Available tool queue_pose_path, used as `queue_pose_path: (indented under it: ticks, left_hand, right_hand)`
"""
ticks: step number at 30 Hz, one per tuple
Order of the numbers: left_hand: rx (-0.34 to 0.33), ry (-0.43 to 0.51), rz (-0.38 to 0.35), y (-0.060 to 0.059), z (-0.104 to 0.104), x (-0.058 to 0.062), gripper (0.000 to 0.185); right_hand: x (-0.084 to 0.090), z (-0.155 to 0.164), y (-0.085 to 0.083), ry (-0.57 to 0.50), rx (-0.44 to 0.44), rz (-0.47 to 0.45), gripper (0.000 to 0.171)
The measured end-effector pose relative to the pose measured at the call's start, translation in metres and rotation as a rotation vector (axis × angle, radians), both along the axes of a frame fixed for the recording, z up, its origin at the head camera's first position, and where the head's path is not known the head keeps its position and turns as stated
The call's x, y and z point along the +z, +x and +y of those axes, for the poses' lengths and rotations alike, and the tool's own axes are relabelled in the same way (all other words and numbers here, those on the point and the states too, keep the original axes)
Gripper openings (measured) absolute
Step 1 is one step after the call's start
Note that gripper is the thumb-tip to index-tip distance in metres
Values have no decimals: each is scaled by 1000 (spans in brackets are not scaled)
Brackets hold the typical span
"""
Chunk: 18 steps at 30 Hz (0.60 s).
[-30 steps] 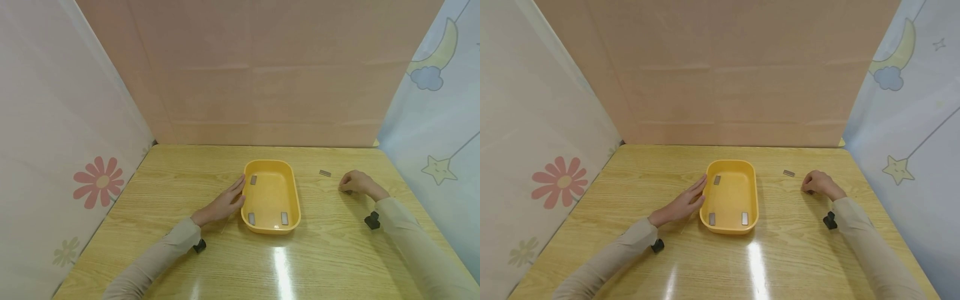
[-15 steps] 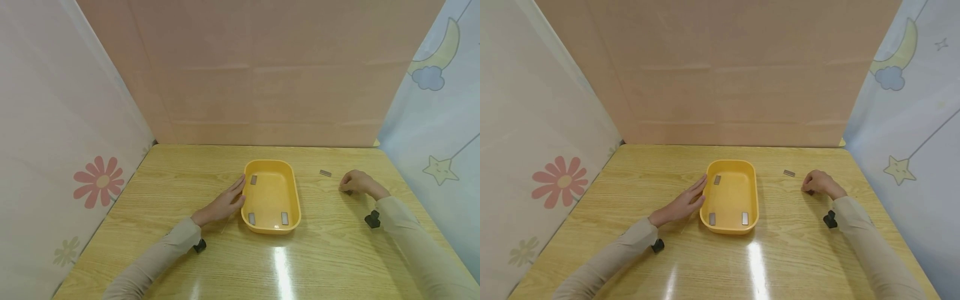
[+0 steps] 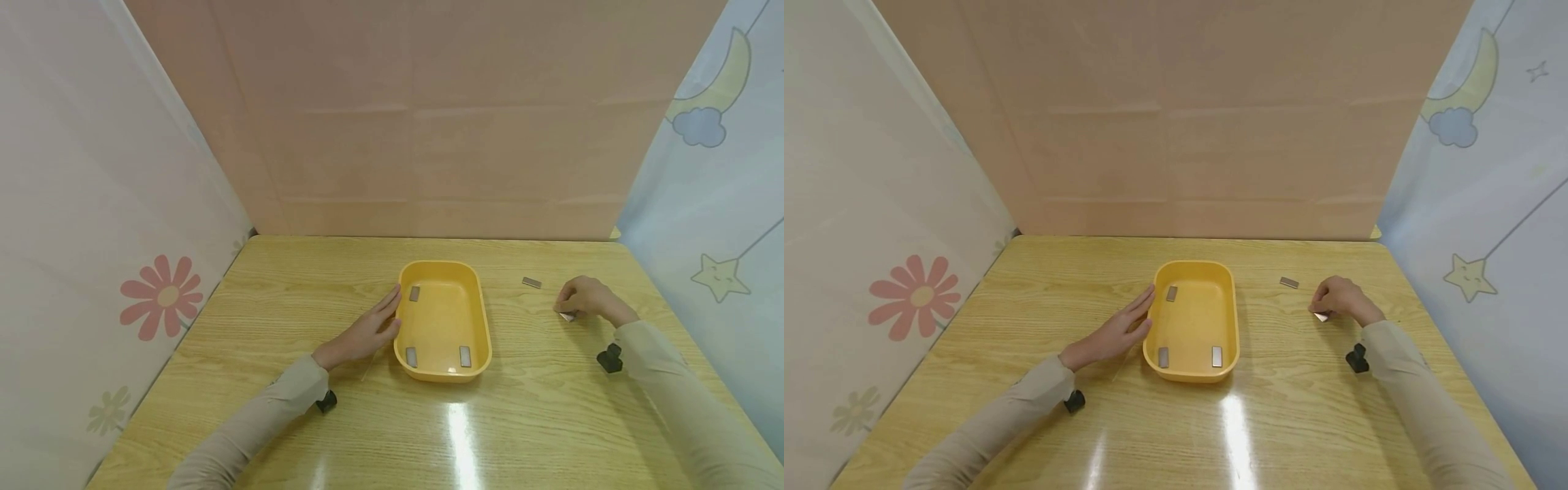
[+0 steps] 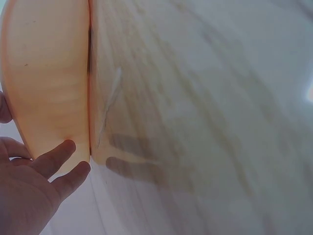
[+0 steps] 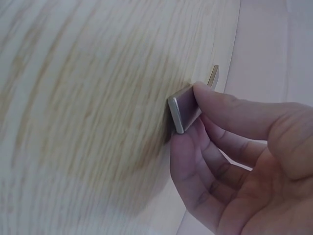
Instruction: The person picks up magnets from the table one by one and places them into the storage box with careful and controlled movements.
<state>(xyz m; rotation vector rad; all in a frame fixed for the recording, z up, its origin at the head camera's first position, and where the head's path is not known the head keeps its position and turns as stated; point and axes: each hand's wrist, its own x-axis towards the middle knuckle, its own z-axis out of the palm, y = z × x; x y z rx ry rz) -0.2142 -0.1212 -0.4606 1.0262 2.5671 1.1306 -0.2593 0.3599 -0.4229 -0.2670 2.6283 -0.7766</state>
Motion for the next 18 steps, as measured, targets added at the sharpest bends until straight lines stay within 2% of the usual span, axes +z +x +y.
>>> queue_pose_path:
  ticks: [5, 18]
  left_hand:
    - [-1, -1, 2, 0, -1, 0, 61]
    - [-5, -2, 1, 0, -2, -1, 62]
  right_hand:
    - [2, -1, 1, 6, -4, 23, 19]
    - [4, -4, 3, -22, 0, 2, 17]
